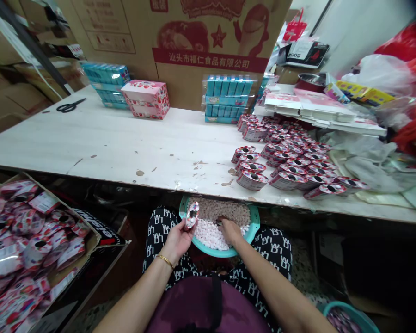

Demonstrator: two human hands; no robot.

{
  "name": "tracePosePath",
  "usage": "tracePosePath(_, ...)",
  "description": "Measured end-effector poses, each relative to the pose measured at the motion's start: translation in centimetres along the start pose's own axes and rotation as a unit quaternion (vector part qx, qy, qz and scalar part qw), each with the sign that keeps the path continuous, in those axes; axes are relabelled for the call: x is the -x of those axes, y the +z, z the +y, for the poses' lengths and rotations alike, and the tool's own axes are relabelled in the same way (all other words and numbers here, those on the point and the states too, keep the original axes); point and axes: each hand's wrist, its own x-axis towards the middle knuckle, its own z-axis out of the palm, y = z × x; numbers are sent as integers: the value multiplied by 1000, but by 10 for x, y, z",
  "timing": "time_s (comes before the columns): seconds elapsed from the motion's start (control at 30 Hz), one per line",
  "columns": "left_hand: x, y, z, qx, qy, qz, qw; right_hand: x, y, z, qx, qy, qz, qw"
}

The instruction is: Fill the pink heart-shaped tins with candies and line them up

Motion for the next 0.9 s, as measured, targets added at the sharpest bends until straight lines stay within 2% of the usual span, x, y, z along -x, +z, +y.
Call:
tracePosePath(0.07,3,-2,7,-6,15,-2,1000,-4,3,0,-32,-2,3,999)
tracePosePath(0.17,6,-3,13,-9,30,4,1000,2,-10,10,-79,-22,10,997)
tracePosePath(0.23,6,-2,12,-7,35,4,999,11,-30,14,-127,-50,26,990)
tracePosePath(0.33,4,2,4,0,32,-1,999,27,-71,10,-167,-112,52,978)
tracePosePath(0.47,1,9,-13,-2,10,-7,1000,44,-126,-13,-49,-157,42,985)
tracePosePath(0.57,0,11,-23,-4,-3,-6,1000,52,-151,-33,87,-160,23,983)
tracePosePath(0.7,0,9,-29,-5,-9,-1,1000,56,-162,-54,212,-170,19,962)
tracePosePath(0.9,-1,4,-29,-3,-22,2,1000,63,-169,-74,266,-204,62,940)
